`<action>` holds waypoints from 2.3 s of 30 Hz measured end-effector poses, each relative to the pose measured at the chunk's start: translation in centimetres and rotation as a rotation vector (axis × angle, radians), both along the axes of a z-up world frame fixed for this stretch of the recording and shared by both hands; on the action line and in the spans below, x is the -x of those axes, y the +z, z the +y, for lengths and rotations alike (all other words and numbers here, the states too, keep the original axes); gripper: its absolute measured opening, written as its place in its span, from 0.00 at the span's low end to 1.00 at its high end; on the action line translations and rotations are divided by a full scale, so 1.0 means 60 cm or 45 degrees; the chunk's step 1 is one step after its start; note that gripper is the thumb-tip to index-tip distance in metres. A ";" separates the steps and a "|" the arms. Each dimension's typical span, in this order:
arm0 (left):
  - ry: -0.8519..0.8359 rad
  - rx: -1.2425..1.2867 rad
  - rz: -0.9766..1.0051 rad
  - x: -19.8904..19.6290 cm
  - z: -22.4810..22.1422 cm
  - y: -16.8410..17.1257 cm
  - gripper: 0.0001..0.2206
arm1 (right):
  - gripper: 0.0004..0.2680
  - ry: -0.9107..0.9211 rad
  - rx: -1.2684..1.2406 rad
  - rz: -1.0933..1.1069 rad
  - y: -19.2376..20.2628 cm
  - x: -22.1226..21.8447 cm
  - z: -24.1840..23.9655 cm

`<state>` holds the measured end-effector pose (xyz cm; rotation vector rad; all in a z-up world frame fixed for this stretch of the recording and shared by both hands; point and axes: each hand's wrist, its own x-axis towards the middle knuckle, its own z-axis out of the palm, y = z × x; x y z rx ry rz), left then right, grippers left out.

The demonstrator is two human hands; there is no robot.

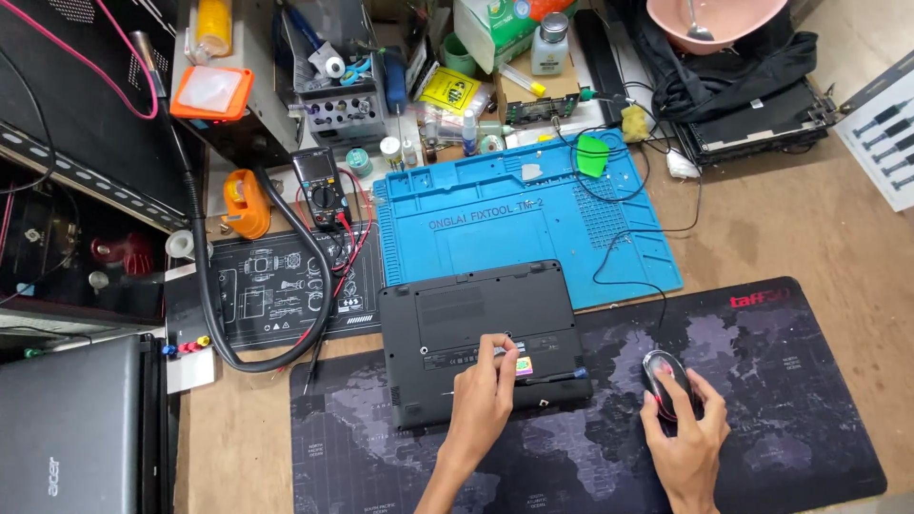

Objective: Unscrewing and prying open the back cover of a laptop for repair

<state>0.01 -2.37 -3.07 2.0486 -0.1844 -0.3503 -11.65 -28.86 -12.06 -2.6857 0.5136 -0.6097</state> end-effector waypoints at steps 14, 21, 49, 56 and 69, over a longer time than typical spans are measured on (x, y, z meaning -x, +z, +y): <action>-0.009 0.003 -0.048 -0.004 -0.017 0.021 0.07 | 0.17 0.542 -0.996 -0.062 0.173 -0.079 0.108; 0.087 0.326 -0.017 -0.010 0.003 0.052 0.10 | 0.06 0.675 -1.485 -0.239 0.217 -0.121 0.173; 0.636 1.548 0.392 -0.032 0.091 -0.001 0.08 | 0.07 0.527 -1.706 -0.524 0.249 -0.167 0.203; 0.647 1.488 0.396 -0.034 0.104 0.004 0.07 | 0.06 0.524 -1.679 -0.496 0.254 -0.172 0.207; 0.740 1.540 0.400 -0.035 0.114 -0.010 0.07 | 0.07 0.419 -1.712 -0.473 0.238 -0.198 0.228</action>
